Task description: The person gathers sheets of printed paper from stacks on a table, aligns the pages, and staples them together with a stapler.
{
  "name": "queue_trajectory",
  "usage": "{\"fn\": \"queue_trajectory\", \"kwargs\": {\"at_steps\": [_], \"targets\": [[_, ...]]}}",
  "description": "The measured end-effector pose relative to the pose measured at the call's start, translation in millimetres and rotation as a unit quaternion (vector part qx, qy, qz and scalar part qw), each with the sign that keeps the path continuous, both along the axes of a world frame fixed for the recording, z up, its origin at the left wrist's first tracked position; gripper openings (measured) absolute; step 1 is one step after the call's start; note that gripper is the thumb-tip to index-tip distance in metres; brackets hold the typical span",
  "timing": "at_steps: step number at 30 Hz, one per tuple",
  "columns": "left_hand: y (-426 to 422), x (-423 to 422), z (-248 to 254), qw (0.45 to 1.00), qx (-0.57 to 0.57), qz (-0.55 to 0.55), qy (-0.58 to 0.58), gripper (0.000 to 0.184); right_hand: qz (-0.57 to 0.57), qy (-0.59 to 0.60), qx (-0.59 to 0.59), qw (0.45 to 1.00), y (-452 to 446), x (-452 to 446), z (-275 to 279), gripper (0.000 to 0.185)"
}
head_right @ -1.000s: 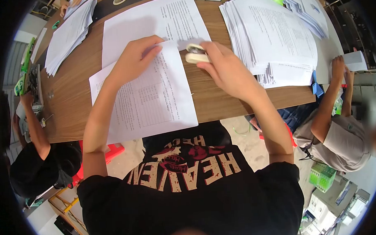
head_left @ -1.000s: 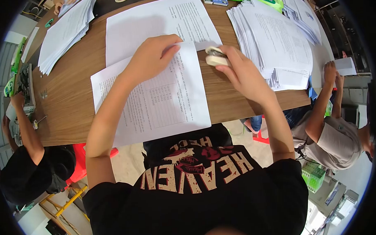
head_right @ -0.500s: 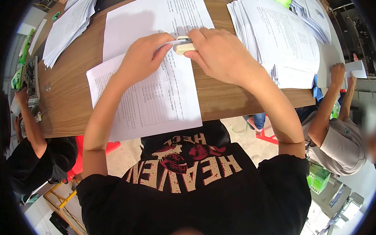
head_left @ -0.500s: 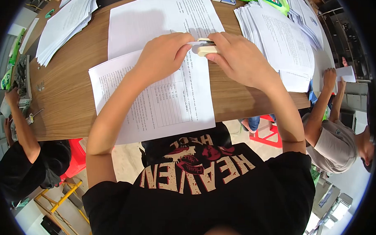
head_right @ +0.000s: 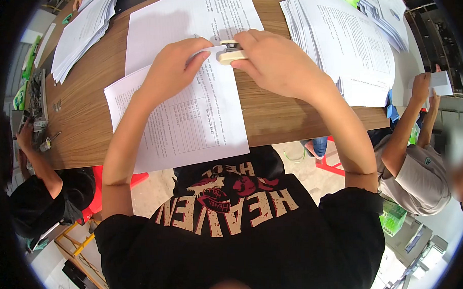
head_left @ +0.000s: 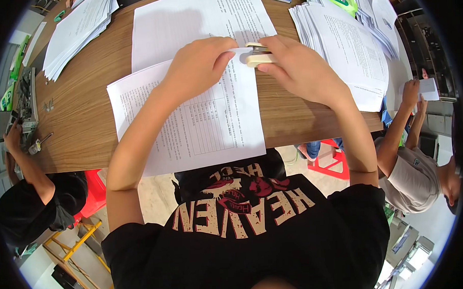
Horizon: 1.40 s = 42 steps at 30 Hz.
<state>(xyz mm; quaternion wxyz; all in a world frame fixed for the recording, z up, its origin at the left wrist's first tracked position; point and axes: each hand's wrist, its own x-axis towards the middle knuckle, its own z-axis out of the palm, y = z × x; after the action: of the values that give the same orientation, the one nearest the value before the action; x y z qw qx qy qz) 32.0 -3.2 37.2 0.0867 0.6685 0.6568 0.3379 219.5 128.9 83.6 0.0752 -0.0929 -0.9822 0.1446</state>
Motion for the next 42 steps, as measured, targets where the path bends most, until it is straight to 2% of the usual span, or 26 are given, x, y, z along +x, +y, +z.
{"fn": "queue_trajectory", "kwargs": {"at_steps": [1, 3, 7, 9, 10, 11, 13, 16, 19, 24, 26, 27, 28, 29, 30, 32, 33, 36, 39, 41, 42], "targets": [[0.2, -1.5, -0.6, 1.000, -0.005, 0.002, 0.005, 0.016, 0.000, 0.000, 0.000, 1.000, 2.0, 4.6, -1.3, 0.039], [0.6, -4.5, -1.9, 1.000, -0.007, 0.006, 0.010, 0.017, -0.044, 0.009, -0.080, 0.996, 3.5, 14.2, -3.8, 0.038], [1.3, -8.1, -8.6, 1.000, -0.012, 0.008, -0.010, 0.018, -0.114, -0.014, -0.077, 0.990, -20.0, 30.0, -33.4, 0.040], [2.0, -7.7, -11.0, 1.000, -0.005, 0.000, -0.008, 0.019, -0.157, 0.017, 0.026, 0.987, -29.0, 34.3, -49.7, 0.046], [2.3, -7.6, -11.8, 1.000, -0.011, -0.001, -0.010, 0.020, -0.180, 0.020, 0.026, 0.983, -29.6, 35.0, -52.5, 0.053], [2.5, -7.6, -12.2, 1.000, -0.016, -0.001, -0.012, 0.020, -0.182, 0.020, 0.025, 0.983, -30.5, 34.8, -49.9, 0.053], [2.8, -8.0, -12.7, 1.000, -0.017, -0.005, -0.020, 0.019, -0.181, 0.116, 0.115, 0.970, -39.9, 22.2, -27.7, 0.054], [2.8, -6.2, -10.4, 0.999, -0.021, -0.007, -0.027, 0.019, -0.132, 0.162, 0.066, 0.976, -49.9, -0.5, -15.7, 0.050], [4.5, -5.5, -11.1, 1.000, -0.019, -0.004, -0.020, 0.018, -0.095, 0.102, 0.095, 0.986, -38.4, -6.9, -30.5, 0.046], [1.0, -7.1, -6.7, 1.000, -0.016, -0.006, -0.012, 0.017, -0.101, 0.145, 0.106, 0.979, -33.3, -8.6, -26.6, 0.044], [1.3, -8.3, -6.4, 0.999, -0.046, 0.004, -0.019, 0.015, -0.094, 0.162, 0.013, 0.982, -31.2, -6.1, -32.7, 0.049], [1.6, -8.3, -5.9, 0.999, -0.045, 0.004, -0.019, 0.015, -0.095, 0.161, 0.014, 0.982, -32.7, -6.0, -32.8, 0.049], [1.0, -8.2, -5.5, 0.998, -0.048, 0.007, -0.028, 0.014, -0.126, 0.233, -0.120, 0.957, -36.7, -6.4, -32.6, 0.053], [-0.2, -8.5, -4.8, 0.998, -0.051, 0.010, -0.037, 0.013, -0.154, 0.300, -0.252, 0.907, -42.0, -7.3, -32.9, 0.057], [-1.4, -8.6, -3.3, 0.998, -0.051, 0.011, -0.035, 0.013, -0.153, 0.301, -0.253, 0.907, -49.6, -7.7, -36.4, 0.057], [-2.5, -7.8, 1.3, 0.997, -0.056, 0.018, -0.055, 0.012, -0.143, 0.309, -0.354, 0.871, -64.6, -5.2, -51.4, 0.064], [-3.0, -7.8, 3.9, 0.997, -0.056, 0.017, -0.055, 0.012, -0.114, 0.212, -0.314, 0.918, -67.1, -3.1, -57.0, 0.066], [-6.1, -9.3, 7.9, 0.996, -0.052, 0.005, -0.072, 0.013, -0.105, 0.230, -0.346, 0.904, -78.0, -8.9, -61.3, 0.064], [-5.7, -10.4, 8.7, 0.994, -0.063, -0.002, -0.088, 0.013, -0.141, 0.294, -0.351, 0.878, -78.3, -11.5, -61.6, 0.061], [-5.0, -10.4, 8.8, 0.994, -0.064, -0.003, -0.088, 0.013, -0.125, 0.236, -0.250, 0.931, -71.3, -4.9, -53.2, 0.058], [-4.7, -10.9, 7.8, 0.994, -0.064, -0.004, -0.088, 0.013, -0.149, 0.244, -0.184, 0.941, -61.3, 2.8, -47.7, 0.057]]}}
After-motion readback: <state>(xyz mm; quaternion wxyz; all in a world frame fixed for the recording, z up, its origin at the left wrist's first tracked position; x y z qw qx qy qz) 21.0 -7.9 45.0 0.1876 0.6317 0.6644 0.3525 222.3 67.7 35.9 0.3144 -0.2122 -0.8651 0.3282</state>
